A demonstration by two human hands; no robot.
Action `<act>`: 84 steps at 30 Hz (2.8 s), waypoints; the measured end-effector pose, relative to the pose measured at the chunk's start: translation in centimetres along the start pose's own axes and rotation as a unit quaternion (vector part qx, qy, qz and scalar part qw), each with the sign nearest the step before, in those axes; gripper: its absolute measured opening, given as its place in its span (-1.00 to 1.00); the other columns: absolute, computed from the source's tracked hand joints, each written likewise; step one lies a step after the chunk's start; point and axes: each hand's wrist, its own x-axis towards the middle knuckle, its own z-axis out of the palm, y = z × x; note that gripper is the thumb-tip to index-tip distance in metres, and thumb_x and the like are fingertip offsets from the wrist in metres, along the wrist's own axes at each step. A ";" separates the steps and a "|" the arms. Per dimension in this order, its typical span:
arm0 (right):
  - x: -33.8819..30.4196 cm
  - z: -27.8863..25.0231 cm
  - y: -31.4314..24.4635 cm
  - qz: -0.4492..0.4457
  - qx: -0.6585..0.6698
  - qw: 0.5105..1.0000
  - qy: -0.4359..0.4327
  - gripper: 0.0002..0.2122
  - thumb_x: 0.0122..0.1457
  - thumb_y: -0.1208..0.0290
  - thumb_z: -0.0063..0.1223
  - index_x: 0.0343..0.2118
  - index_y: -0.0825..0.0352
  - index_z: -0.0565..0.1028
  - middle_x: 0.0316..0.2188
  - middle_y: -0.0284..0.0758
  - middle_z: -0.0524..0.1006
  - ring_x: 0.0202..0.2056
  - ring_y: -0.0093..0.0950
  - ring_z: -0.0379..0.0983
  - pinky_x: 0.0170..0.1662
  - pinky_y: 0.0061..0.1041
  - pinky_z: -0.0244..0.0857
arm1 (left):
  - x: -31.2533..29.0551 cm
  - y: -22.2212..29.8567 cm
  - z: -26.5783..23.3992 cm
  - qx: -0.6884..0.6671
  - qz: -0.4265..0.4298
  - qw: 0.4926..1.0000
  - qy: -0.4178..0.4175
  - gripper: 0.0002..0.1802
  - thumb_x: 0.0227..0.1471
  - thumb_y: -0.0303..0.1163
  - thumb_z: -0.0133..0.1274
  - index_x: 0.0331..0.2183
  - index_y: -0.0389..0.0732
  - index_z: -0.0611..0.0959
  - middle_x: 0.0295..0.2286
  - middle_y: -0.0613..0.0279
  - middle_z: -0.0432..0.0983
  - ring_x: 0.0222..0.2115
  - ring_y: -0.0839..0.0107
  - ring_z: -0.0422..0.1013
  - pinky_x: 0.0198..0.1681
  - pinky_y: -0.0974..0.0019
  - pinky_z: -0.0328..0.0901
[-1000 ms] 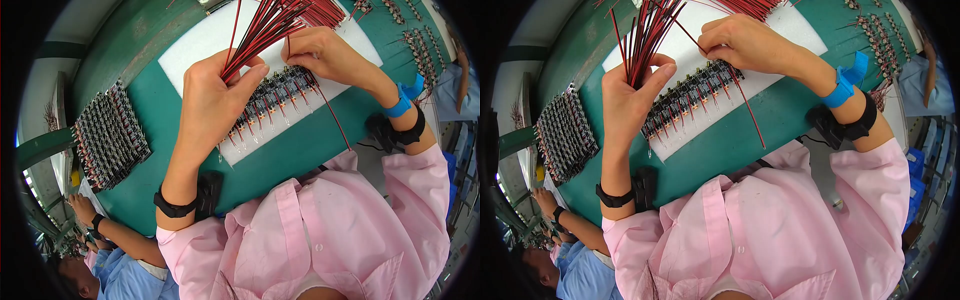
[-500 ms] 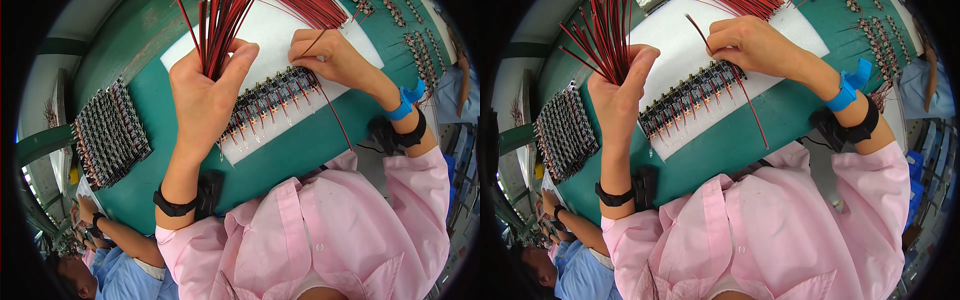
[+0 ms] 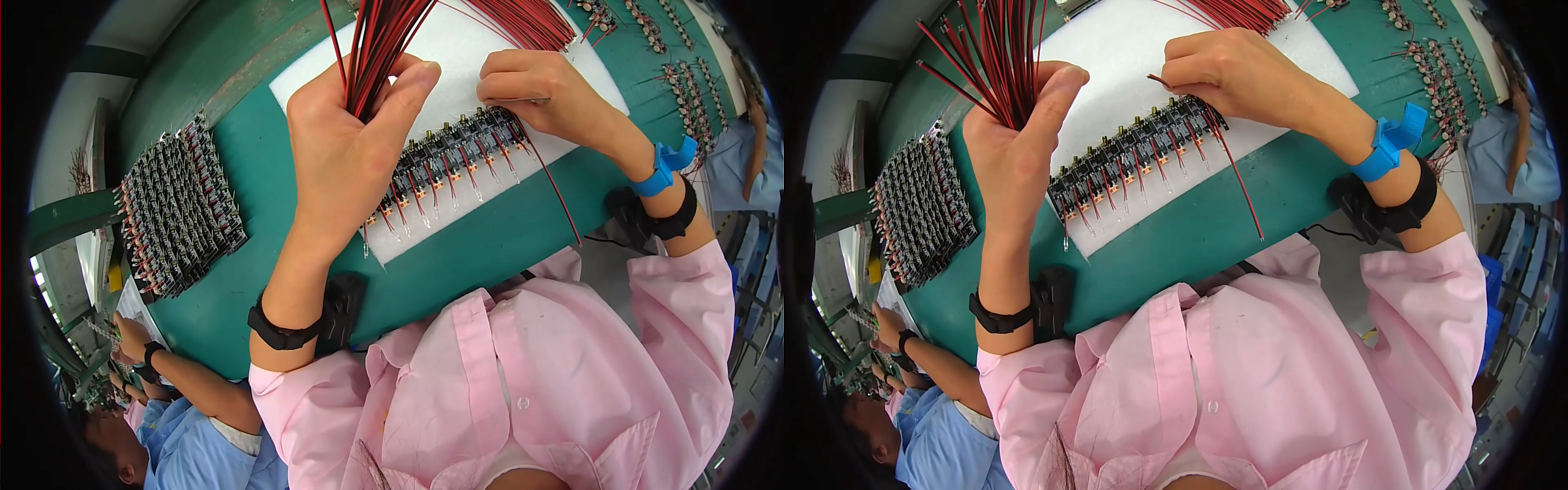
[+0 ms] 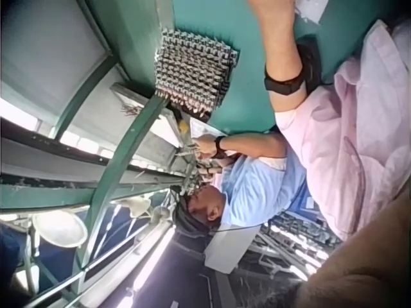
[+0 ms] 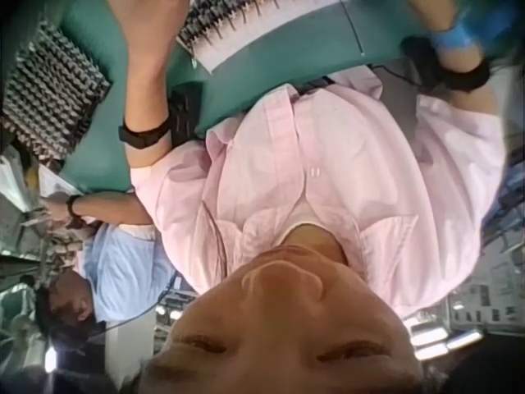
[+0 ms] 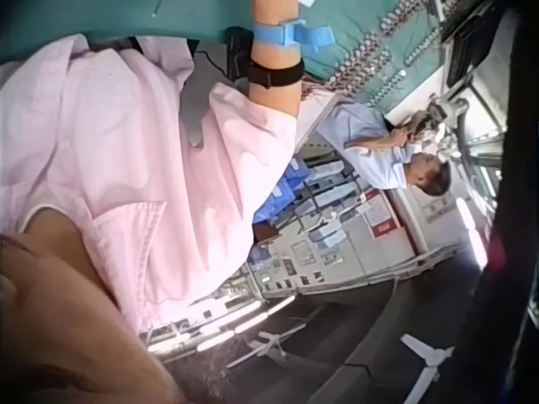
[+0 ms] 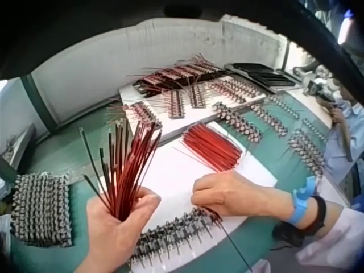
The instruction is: Assembling wiring harnesses by inserting red wires into specific slots on connectors on an assembly line.
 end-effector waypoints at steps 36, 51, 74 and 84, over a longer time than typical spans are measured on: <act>5.2 -1.7 -4.0 0.230 0.210 0.949 -0.039 -0.92 -0.10 0.54 -0.07 -0.56 0.44 0.41 -0.76 -0.36 0.31 -0.68 -0.63 0.22 -0.61 -0.66 0.10 | 0.6 -1.8 0.6 -0.428 -0.224 0.876 0.011 -0.67 0.05 -0.27 -0.29 -0.34 -0.37 0.41 -0.41 0.13 0.37 -0.39 0.39 0.35 -0.34 0.31 0.32; 6.6 -0.7 -3.9 0.274 0.473 0.837 -0.004 -0.89 -0.05 0.45 -0.09 -0.60 0.38 0.35 -0.74 -0.37 0.38 -0.83 -0.70 0.19 -0.74 -0.75 0.04 | 0.6 -2.4 0.7 -0.389 -0.175 0.897 0.115 -0.70 0.04 -0.25 -0.26 -0.42 -0.32 0.41 -0.57 0.23 0.37 -0.59 0.53 0.28 -0.54 0.44 0.21; 4.8 -0.7 -2.5 0.263 0.311 0.913 0.025 -0.85 -0.06 0.40 -0.01 -0.57 0.40 0.39 -0.63 -0.43 0.39 -0.60 -0.74 0.21 -0.55 -0.75 0.10 | 0.3 -1.8 0.1 0.025 -0.034 0.998 -0.054 -0.88 -0.19 -0.47 -0.03 -0.58 -0.34 0.49 -0.84 0.42 0.10 -0.78 0.68 0.02 -0.74 0.52 -0.07; 2.1 -0.2 -1.1 0.189 0.231 0.954 -0.025 -0.91 -0.12 0.53 0.00 -0.60 0.43 0.38 -0.64 -0.40 0.34 -0.56 -0.62 0.22 -0.46 -0.64 0.12 | 0.5 -1.8 -0.3 0.069 -0.036 0.991 -0.108 -0.84 -0.24 -0.42 0.05 -0.61 -0.33 0.50 -0.87 0.42 0.06 -0.81 0.67 -0.01 -0.75 0.50 -0.09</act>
